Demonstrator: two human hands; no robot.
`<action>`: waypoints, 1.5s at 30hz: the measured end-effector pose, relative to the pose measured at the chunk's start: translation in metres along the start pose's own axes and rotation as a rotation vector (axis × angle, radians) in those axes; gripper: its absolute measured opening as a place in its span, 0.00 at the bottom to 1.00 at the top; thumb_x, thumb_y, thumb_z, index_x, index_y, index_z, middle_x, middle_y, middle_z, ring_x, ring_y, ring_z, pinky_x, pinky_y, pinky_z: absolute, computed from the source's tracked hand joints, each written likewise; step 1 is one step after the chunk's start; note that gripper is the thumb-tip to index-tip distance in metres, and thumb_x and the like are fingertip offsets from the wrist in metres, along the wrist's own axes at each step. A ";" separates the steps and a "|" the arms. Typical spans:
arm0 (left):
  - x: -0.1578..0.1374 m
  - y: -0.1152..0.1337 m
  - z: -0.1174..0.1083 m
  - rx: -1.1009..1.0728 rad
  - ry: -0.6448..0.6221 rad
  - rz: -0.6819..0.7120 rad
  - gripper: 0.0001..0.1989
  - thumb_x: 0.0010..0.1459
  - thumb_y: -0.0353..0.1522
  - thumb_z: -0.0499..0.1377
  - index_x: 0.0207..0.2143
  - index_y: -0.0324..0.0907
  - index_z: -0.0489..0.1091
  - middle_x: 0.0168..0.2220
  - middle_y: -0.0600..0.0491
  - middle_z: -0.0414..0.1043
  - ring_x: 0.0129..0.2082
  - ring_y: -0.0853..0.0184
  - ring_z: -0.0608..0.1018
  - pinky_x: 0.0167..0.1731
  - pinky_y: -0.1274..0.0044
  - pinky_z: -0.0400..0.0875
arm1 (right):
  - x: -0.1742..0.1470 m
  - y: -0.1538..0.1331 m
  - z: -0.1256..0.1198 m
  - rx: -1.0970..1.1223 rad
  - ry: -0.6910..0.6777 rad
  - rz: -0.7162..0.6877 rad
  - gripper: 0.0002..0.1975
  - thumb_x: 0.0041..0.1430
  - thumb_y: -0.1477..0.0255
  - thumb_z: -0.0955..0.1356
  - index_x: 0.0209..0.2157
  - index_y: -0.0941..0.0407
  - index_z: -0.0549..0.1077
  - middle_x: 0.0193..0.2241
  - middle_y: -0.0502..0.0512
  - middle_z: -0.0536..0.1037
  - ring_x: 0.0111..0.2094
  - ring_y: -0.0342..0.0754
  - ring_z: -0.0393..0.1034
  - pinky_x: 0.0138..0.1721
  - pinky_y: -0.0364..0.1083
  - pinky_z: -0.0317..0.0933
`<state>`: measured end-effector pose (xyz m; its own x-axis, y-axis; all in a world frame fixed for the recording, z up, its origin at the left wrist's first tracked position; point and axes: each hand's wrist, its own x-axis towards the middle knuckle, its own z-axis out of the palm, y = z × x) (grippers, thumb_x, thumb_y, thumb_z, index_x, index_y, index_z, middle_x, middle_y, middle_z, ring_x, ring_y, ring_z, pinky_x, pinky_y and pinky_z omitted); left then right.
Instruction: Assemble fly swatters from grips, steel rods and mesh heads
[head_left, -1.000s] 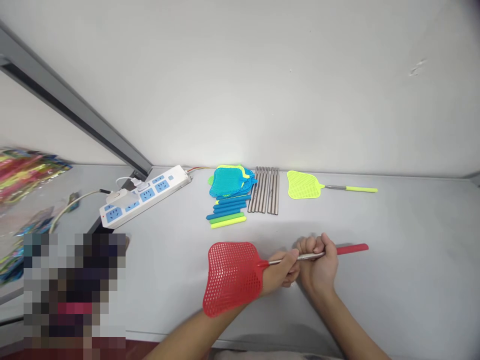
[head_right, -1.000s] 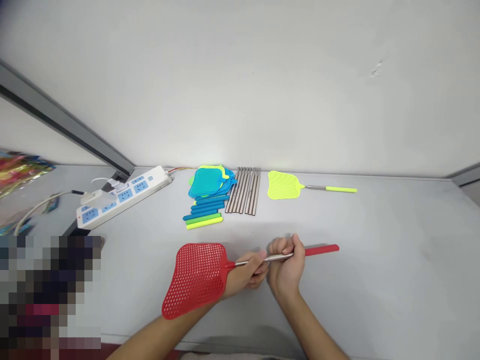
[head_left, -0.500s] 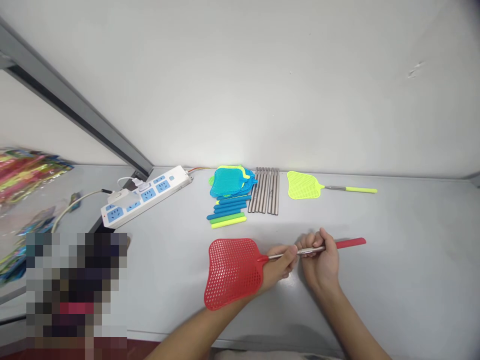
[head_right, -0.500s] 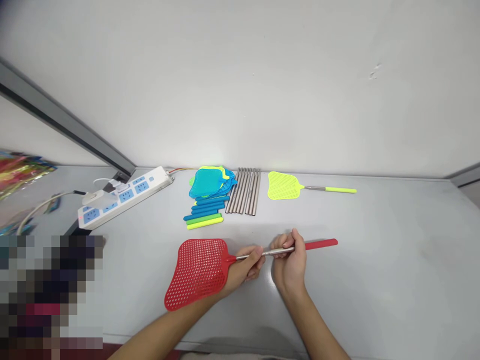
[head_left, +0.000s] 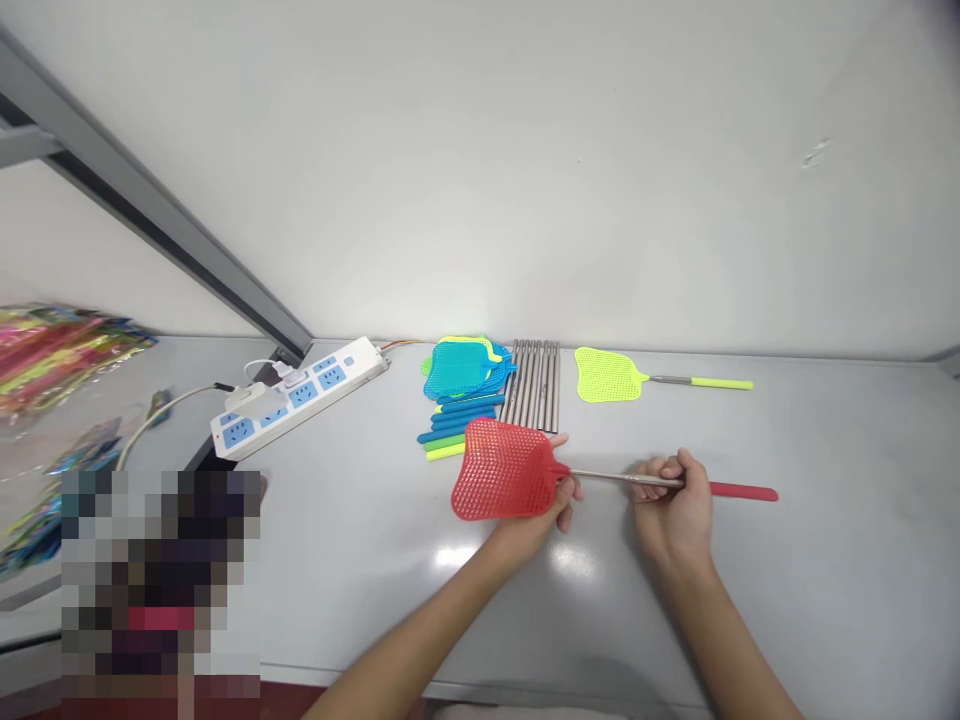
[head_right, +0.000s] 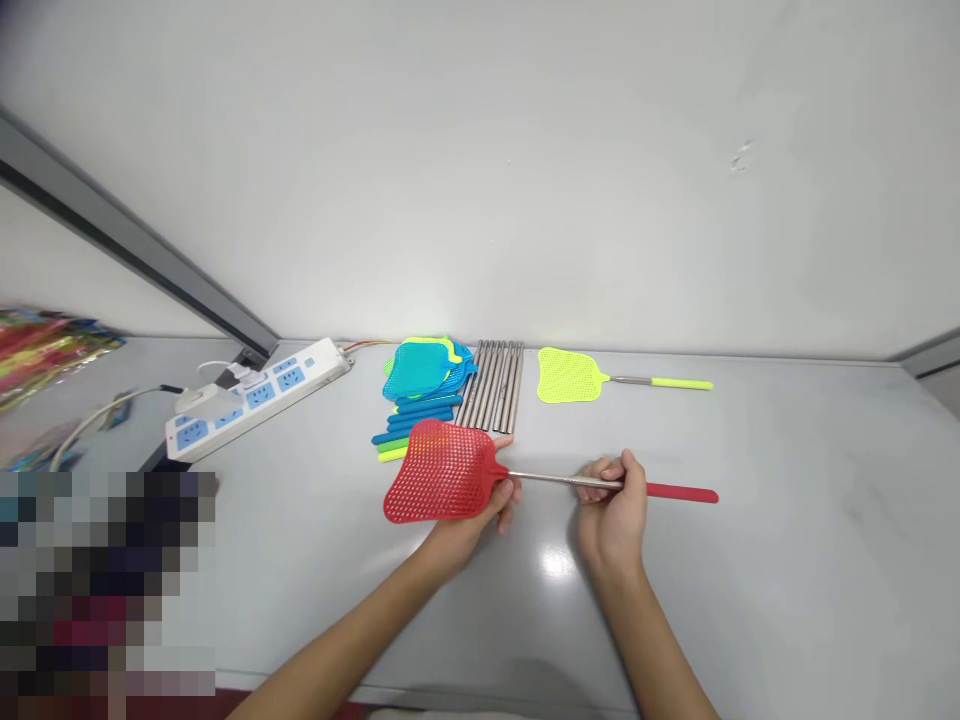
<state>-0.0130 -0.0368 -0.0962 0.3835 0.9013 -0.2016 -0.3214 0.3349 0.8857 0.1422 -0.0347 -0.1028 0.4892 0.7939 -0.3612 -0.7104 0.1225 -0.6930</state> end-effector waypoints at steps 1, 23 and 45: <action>0.001 0.000 -0.003 -0.074 0.009 0.011 0.19 0.50 0.38 0.56 0.45 0.42 0.62 0.30 0.53 0.68 0.19 0.76 0.66 0.23 0.80 0.62 | 0.003 -0.004 -0.001 -0.002 0.003 -0.015 0.16 0.51 0.69 0.61 0.14 0.57 0.55 0.09 0.43 0.53 0.13 0.37 0.47 0.15 0.39 0.45; 0.007 0.031 -0.018 -0.520 0.071 -0.275 0.18 0.54 0.30 0.55 0.48 0.38 0.63 0.48 0.46 0.66 0.44 0.63 0.71 0.46 0.73 0.66 | 0.038 -0.068 0.100 0.074 -0.336 0.201 0.19 0.55 0.69 0.60 0.15 0.56 0.50 0.12 0.42 0.47 0.12 0.37 0.45 0.13 0.38 0.48; 0.013 0.021 -0.016 -0.543 0.357 -0.130 0.21 0.49 0.29 0.59 0.47 0.39 0.64 0.41 0.45 0.72 0.40 0.62 0.74 0.40 0.72 0.70 | 0.044 -0.038 0.127 0.034 -0.425 0.266 0.20 0.54 0.71 0.60 0.14 0.56 0.45 0.10 0.42 0.43 0.11 0.35 0.36 0.10 0.37 0.35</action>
<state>-0.0287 -0.0132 -0.0871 0.1678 0.8485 -0.5019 -0.7186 0.4538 0.5270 0.1270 0.0708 -0.0130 0.0448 0.9717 -0.2319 -0.8019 -0.1034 -0.5885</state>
